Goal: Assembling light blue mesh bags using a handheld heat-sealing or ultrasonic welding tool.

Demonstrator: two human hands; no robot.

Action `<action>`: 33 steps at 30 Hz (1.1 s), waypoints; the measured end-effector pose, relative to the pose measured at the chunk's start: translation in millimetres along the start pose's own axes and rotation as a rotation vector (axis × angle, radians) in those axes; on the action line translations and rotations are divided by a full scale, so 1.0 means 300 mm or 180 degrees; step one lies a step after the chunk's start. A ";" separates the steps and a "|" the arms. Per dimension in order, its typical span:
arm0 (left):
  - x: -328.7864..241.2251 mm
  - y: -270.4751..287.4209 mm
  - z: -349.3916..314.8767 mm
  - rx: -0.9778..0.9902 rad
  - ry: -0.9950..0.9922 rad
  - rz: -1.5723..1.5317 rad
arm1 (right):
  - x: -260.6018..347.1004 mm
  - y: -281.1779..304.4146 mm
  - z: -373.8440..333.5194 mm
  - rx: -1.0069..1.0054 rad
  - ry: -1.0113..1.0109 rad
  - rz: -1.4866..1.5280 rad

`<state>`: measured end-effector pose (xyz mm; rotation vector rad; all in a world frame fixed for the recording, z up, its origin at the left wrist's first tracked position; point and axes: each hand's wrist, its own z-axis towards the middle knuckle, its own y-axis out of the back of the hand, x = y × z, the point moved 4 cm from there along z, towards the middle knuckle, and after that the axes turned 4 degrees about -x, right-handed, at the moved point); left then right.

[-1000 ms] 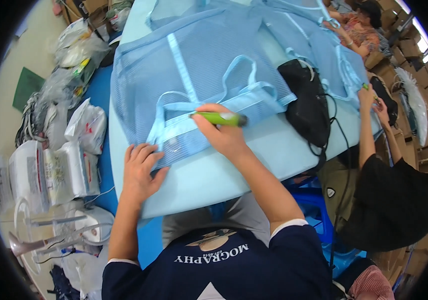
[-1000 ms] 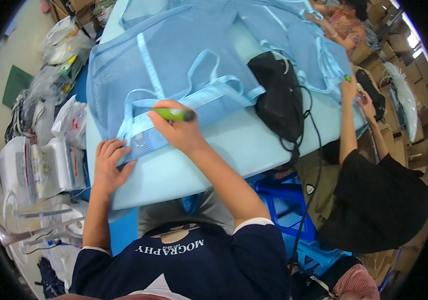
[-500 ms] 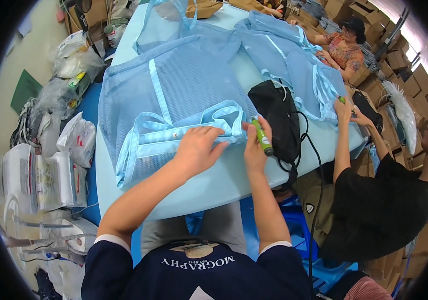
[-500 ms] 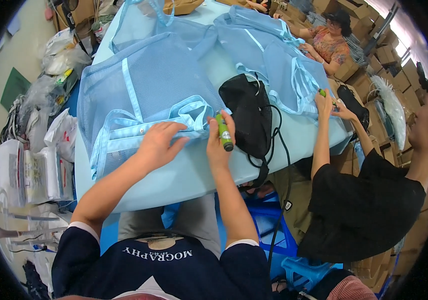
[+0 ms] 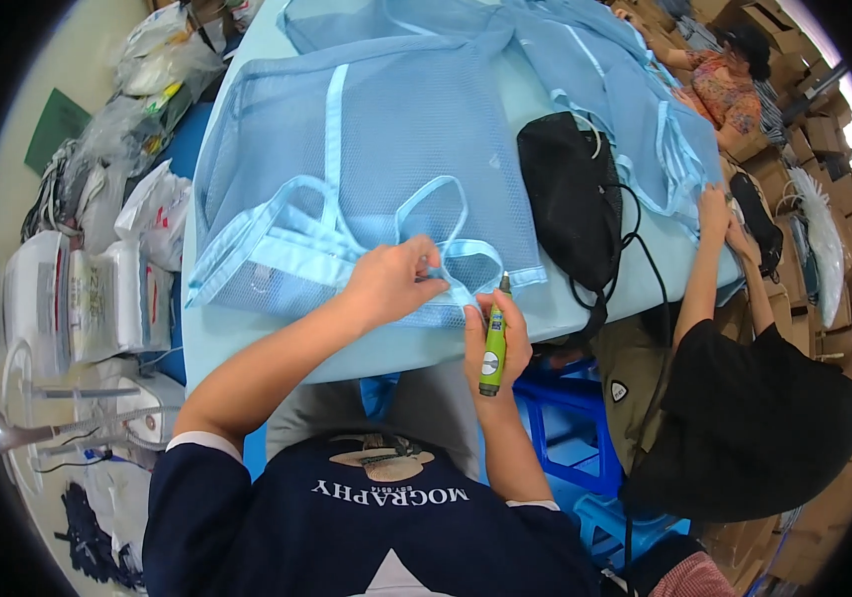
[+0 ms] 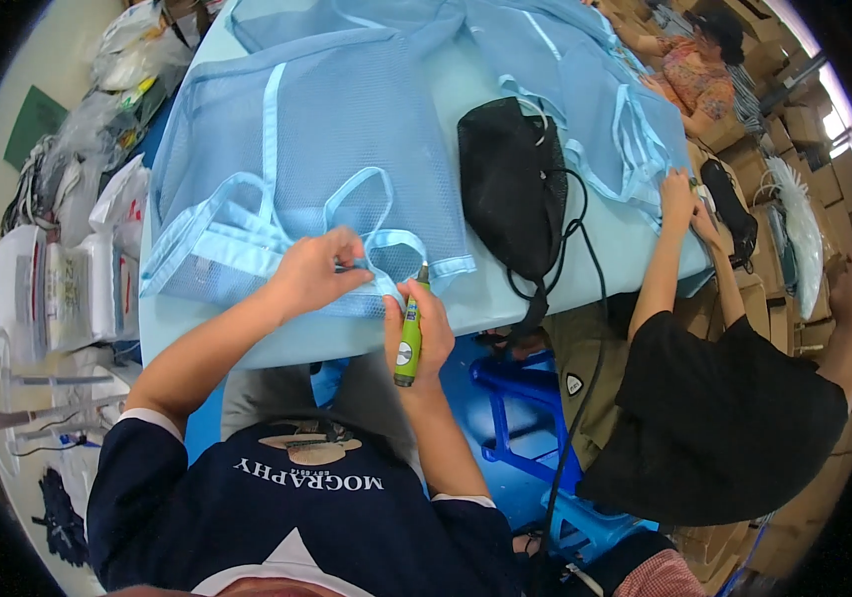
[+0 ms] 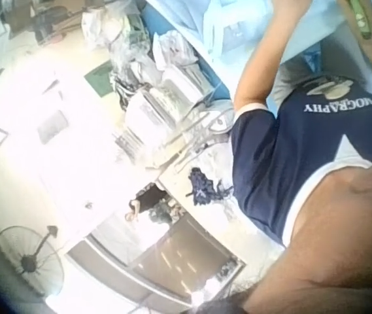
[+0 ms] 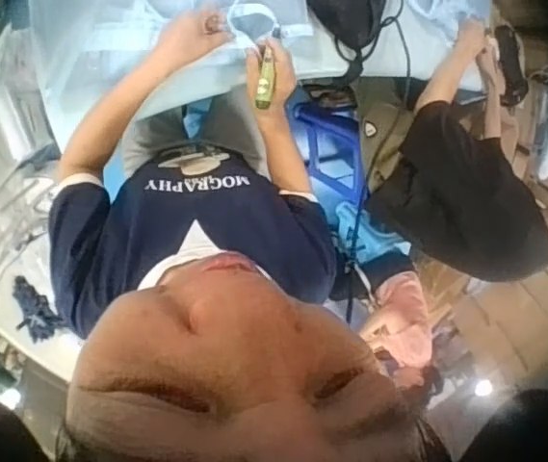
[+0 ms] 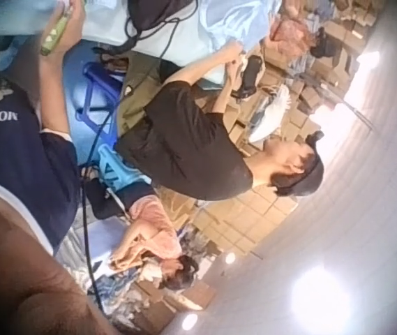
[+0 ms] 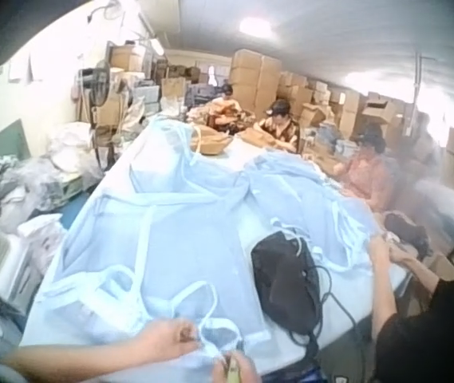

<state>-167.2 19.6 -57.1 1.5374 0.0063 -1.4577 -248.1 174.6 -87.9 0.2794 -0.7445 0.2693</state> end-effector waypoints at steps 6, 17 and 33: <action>-0.015 -0.019 -0.066 -0.0328 -0.1652 0.0861 | 0.048 -0.018 0.009 0.0597 0.0592 -0.0361; -0.119 -0.059 -0.166 -0.0129 -0.1740 0.1950 | 0.071 -0.052 0.153 0.0864 -0.0526 0.0740; -0.104 -0.077 -0.232 -0.0074 -0.1420 0.1425 | -0.059 -0.055 0.158 0.1347 -0.1270 0.1270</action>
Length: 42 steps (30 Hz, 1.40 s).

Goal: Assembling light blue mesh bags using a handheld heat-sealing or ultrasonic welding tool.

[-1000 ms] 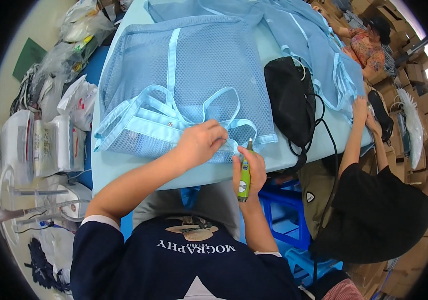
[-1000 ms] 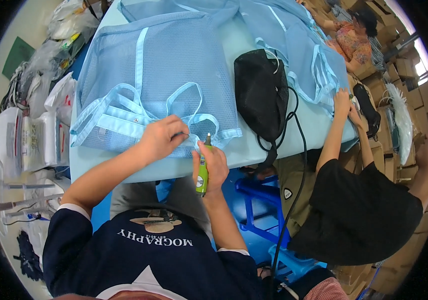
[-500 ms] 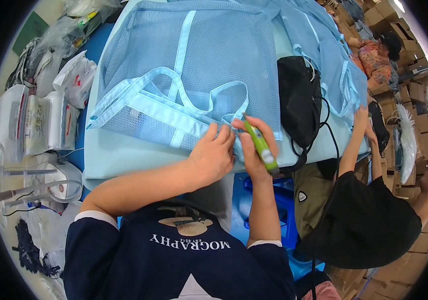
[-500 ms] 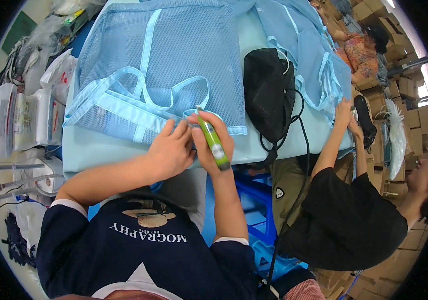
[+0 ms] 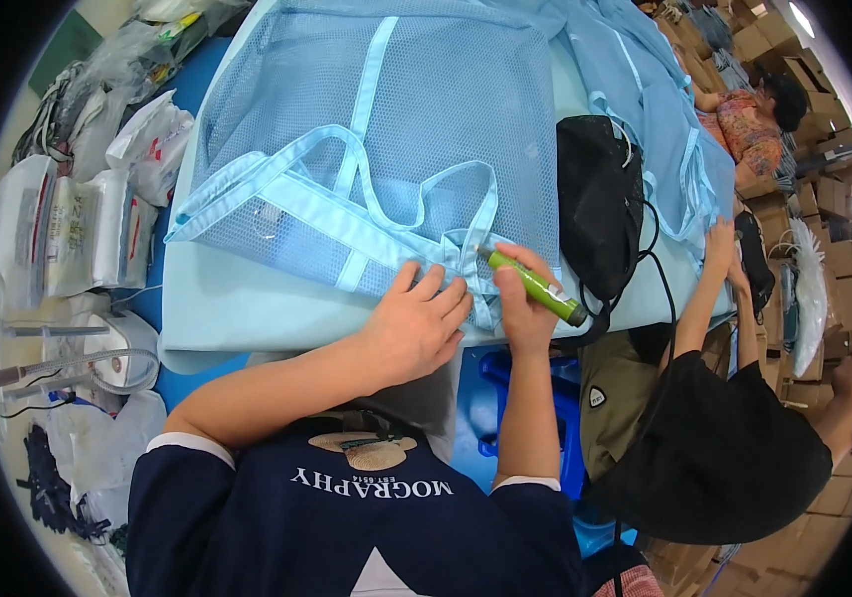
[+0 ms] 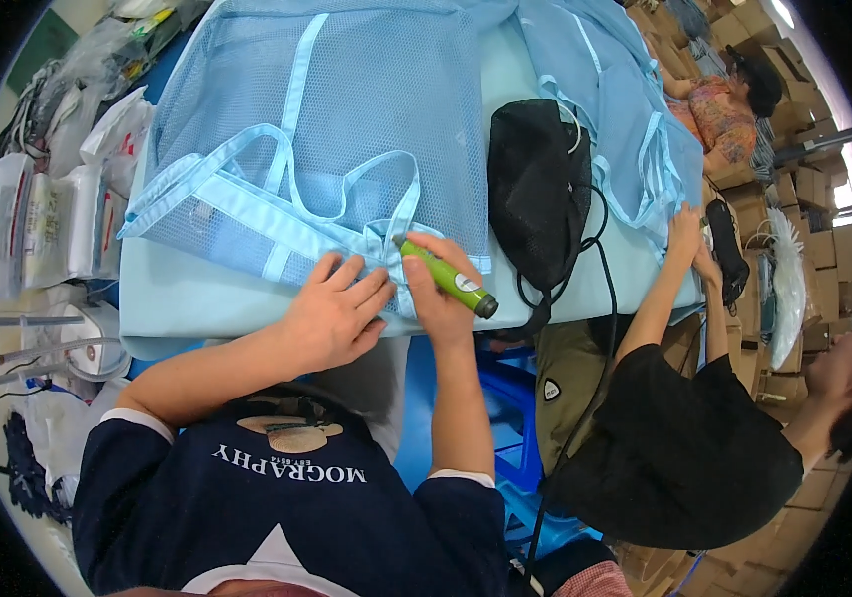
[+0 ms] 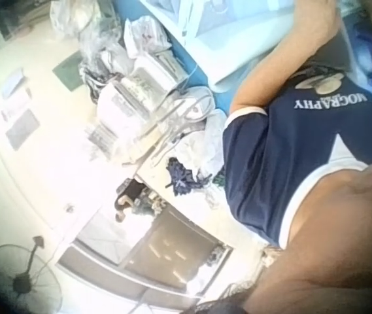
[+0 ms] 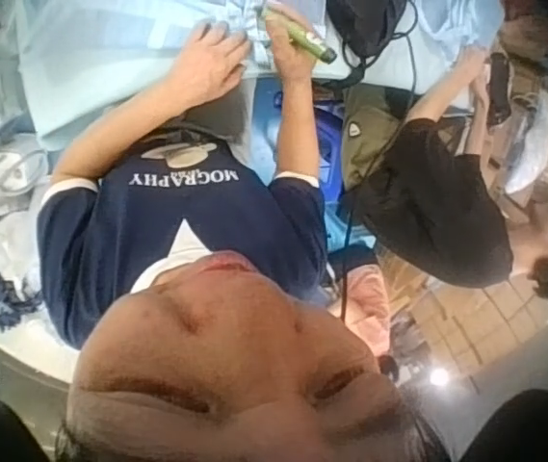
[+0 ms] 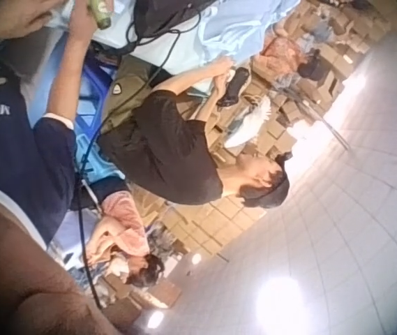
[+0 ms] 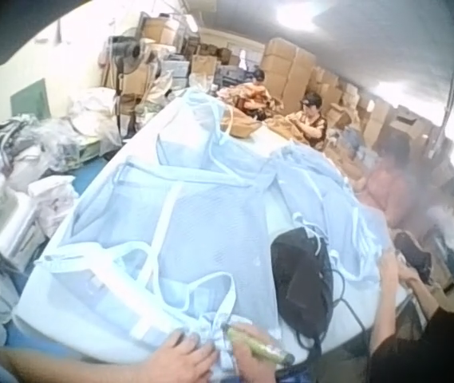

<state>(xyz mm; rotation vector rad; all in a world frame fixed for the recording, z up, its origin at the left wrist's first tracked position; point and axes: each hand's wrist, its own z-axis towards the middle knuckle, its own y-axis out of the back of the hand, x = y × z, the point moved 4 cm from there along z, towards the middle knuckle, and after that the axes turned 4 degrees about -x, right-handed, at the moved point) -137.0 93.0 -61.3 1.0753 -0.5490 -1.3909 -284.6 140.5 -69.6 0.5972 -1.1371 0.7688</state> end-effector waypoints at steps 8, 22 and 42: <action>-0.003 -0.003 -0.010 -0.0249 0.0044 -0.0132 | -0.042 -0.019 -0.069 -0.0645 -0.0112 -0.0286; -0.002 -0.006 -0.017 -0.0435 0.0046 -0.0244 | -0.055 -0.043 -0.027 -0.0423 -0.0182 -0.0685; -0.008 -0.002 -0.007 -0.0187 0.0157 -0.0182 | -0.063 -0.032 -0.005 -0.0422 -0.0170 -0.1015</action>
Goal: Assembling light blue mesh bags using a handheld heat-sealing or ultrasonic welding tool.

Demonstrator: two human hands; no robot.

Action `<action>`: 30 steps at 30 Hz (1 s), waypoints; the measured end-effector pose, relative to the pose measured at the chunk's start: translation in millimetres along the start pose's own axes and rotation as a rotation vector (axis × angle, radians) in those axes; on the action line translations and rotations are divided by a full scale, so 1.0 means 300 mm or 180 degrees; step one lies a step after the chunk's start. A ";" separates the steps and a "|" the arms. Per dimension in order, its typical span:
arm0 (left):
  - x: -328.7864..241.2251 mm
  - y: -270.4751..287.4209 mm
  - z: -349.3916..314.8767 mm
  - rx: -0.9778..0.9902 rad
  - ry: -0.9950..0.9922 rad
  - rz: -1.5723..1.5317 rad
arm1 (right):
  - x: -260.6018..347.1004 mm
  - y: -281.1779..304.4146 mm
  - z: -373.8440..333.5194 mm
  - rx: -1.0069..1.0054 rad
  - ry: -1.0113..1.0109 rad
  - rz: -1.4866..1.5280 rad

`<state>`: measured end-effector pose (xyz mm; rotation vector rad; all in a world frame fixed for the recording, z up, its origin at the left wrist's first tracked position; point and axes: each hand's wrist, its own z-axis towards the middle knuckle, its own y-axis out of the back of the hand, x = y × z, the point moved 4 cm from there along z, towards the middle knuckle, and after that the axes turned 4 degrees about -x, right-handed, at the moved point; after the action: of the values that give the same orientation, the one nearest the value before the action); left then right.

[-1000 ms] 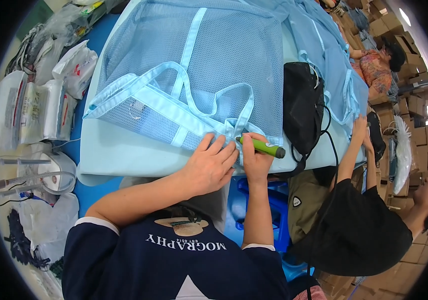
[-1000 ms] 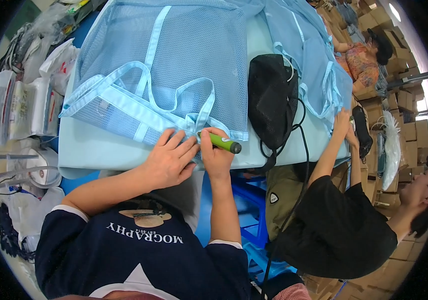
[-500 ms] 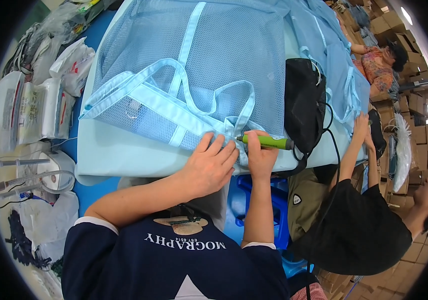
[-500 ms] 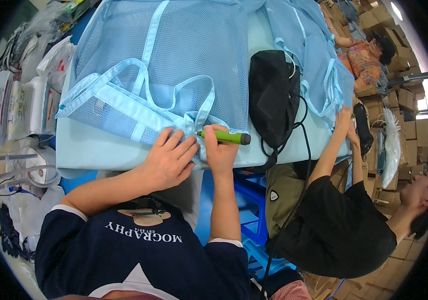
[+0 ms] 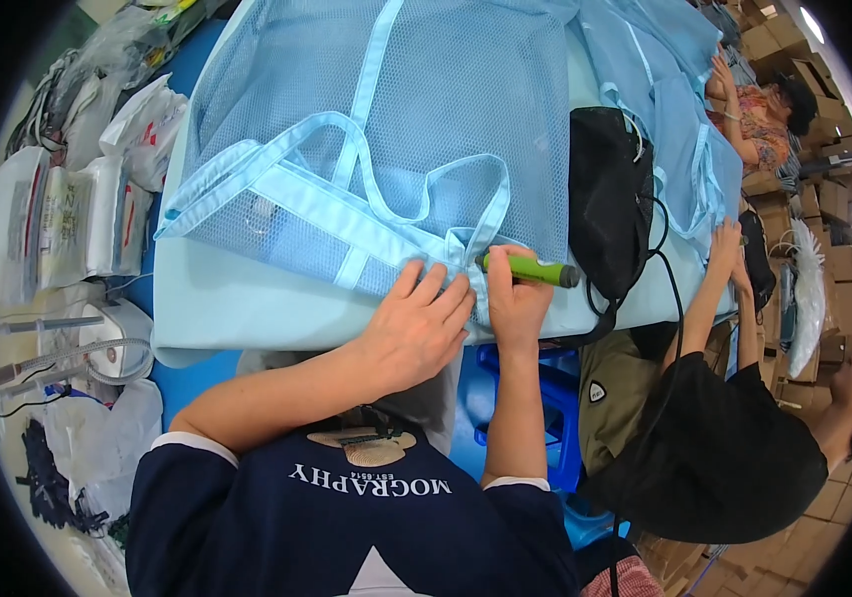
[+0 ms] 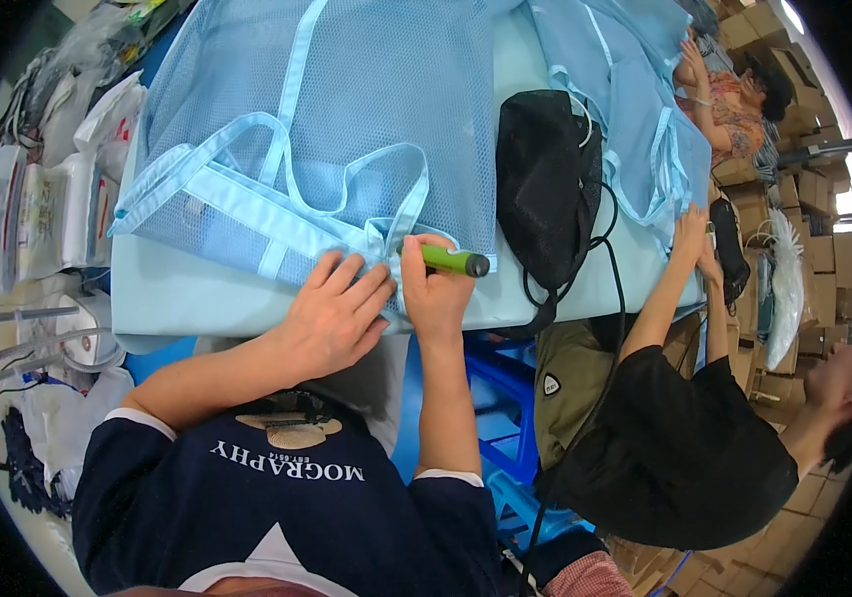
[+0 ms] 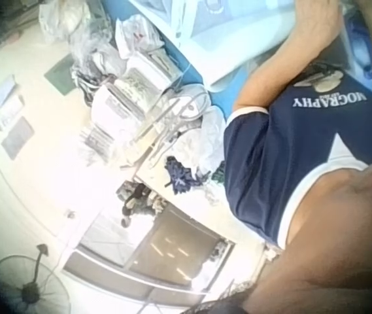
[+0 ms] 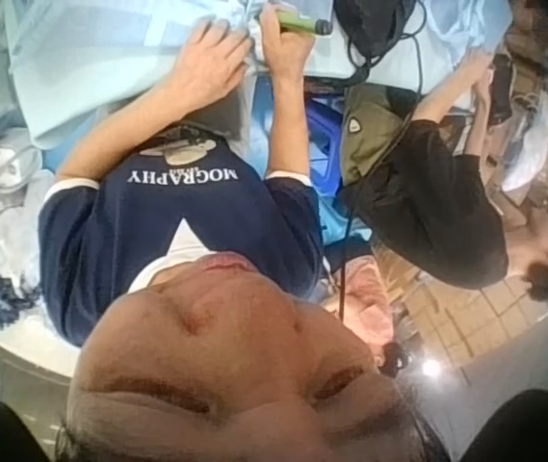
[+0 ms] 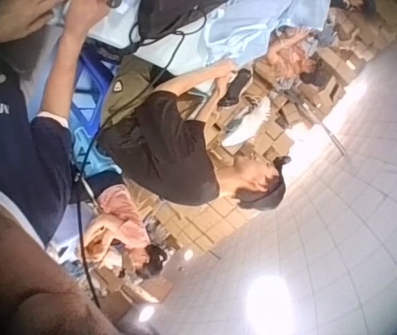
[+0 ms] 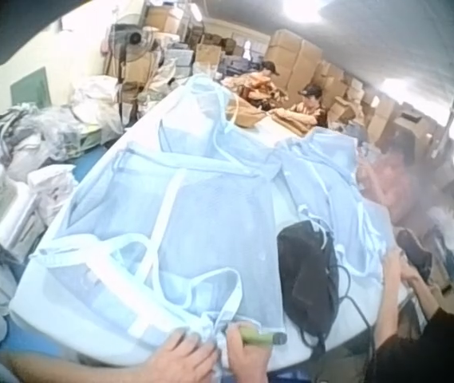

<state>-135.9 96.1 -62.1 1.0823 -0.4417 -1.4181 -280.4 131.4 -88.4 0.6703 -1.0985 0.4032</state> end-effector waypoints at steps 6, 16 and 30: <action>0.000 0.003 0.004 0.0070 -0.0001 0.0017 | 0.000 0.008 0.004 0.0159 -0.0087 0.0073; -0.001 -0.002 -0.004 -0.0015 0.0058 0.0054 | 0.003 0.002 0.014 0.0217 -0.0023 0.0236; 0.000 -0.001 -0.006 -0.0011 0.0100 -0.0069 | 0.010 0.023 0.016 0.0314 -0.0526 0.0431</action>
<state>-134.6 96.7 -63.2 1.1079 -0.4059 -1.4184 -286.8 133.2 -82.3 0.7282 -1.2917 0.5281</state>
